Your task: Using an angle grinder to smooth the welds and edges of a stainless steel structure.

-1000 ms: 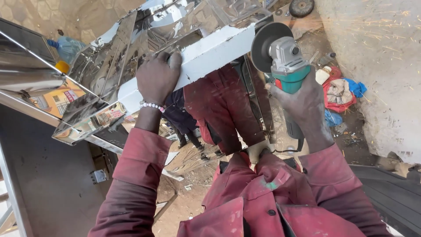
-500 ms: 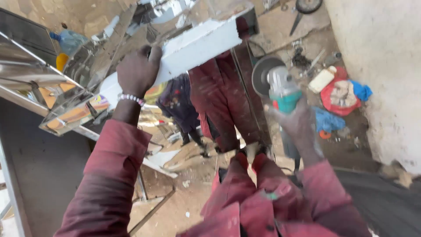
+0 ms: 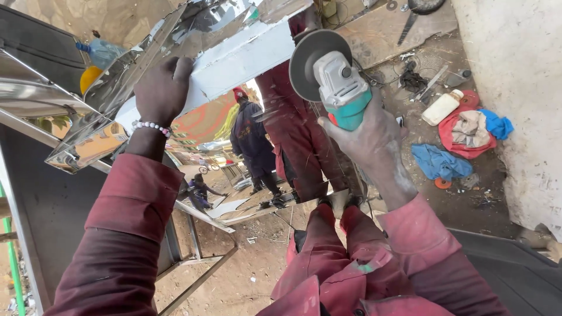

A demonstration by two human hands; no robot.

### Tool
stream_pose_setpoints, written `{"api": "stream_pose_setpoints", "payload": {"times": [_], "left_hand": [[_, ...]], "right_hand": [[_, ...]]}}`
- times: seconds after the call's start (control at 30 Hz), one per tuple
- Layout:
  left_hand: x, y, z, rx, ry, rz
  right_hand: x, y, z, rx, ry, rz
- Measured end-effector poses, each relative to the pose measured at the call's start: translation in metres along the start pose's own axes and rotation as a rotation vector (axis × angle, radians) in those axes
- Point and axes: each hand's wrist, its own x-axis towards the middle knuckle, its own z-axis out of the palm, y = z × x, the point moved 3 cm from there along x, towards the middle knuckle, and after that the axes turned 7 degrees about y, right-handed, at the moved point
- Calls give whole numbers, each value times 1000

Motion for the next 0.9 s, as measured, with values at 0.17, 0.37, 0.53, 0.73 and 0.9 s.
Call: {"api": "stream_pose_setpoints", "payload": {"times": [0.17, 0.37, 0.53, 0.73, 0.9], "left_hand": [[-1, -1, 3, -1, 10, 0], [1, -1, -1, -16, 34, 24], [-2, 1, 0, -24, 24, 22], [-3, 3, -4, -34, 39, 14], [-4, 7, -6, -24, 12, -3]], "right_hand": [[4, -1, 3, -71, -57, 24], [4, -3, 10, -91, -89, 32], [11, -2, 5, -26, -36, 9], [12, 2, -2, 26, -60, 58], [18, -10, -14, 65, -41, -47]]}}
